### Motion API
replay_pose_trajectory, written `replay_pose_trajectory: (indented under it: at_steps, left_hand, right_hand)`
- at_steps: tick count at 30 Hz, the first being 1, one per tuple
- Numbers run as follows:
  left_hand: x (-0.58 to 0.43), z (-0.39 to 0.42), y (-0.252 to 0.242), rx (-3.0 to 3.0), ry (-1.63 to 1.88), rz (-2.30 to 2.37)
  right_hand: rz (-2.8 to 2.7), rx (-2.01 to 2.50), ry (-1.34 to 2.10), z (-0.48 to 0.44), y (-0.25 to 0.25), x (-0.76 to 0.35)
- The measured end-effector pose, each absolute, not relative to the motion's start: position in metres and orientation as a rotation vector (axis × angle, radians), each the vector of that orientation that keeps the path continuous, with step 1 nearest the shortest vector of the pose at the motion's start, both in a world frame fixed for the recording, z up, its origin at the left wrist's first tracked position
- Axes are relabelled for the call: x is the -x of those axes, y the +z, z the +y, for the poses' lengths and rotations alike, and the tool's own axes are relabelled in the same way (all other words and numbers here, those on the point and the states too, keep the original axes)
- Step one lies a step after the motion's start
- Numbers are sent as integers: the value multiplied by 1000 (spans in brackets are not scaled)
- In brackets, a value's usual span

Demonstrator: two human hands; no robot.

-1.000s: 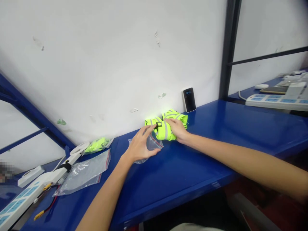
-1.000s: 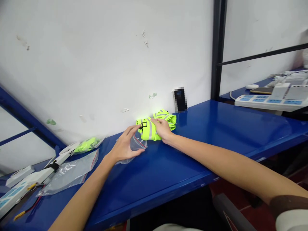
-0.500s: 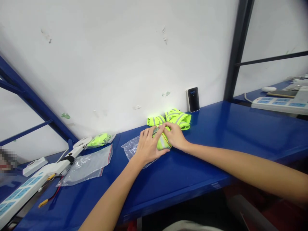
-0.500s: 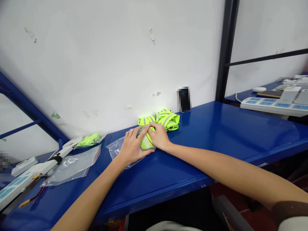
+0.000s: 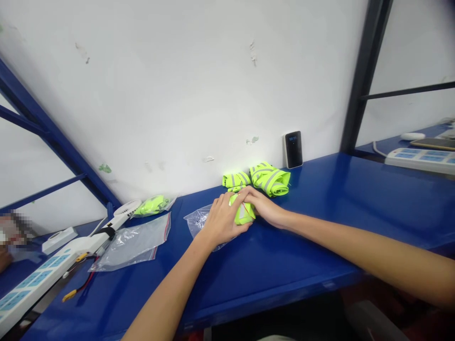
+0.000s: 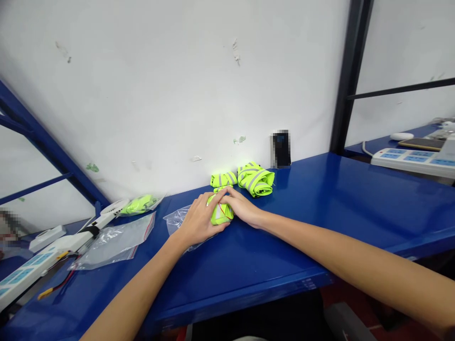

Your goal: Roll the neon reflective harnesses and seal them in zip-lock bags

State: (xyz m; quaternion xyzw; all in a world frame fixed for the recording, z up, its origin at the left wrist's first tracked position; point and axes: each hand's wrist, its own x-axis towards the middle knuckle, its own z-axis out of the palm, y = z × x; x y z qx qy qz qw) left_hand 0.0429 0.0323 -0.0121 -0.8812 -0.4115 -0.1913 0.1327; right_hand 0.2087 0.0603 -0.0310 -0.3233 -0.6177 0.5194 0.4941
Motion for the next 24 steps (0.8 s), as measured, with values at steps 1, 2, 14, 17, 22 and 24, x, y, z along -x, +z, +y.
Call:
replay_pose_trajectory:
  at_steps: [1, 2, 14, 17, 22, 24]
  left_hand:
    - [-39, 33, -12, 2568, -562, -1192]
    - [-37, 34, -12, 2574, -571, -1186]
    - [-31, 33, -8, 2543, -634, -1098]
    - [-31, 33, -9, 2521, -653, -1102]
    - [-30, 33, -13, 2495, -652, -1094]
    - [-32, 31, -13, 2497, -636, -1058]
  right_hand:
    - [-1494, 754, 1334, 58, -28, -209]
    - [-1483, 736, 1385, 56, -24, -210]
    - [-1421, 740, 1477, 47, -5, -222]
    - [-1489, 796, 1386, 46, -4, -223]
    - [-1607, 756, 1304, 47, -7, -223]
    - [-1661, 713, 1279, 48, -10, -219]
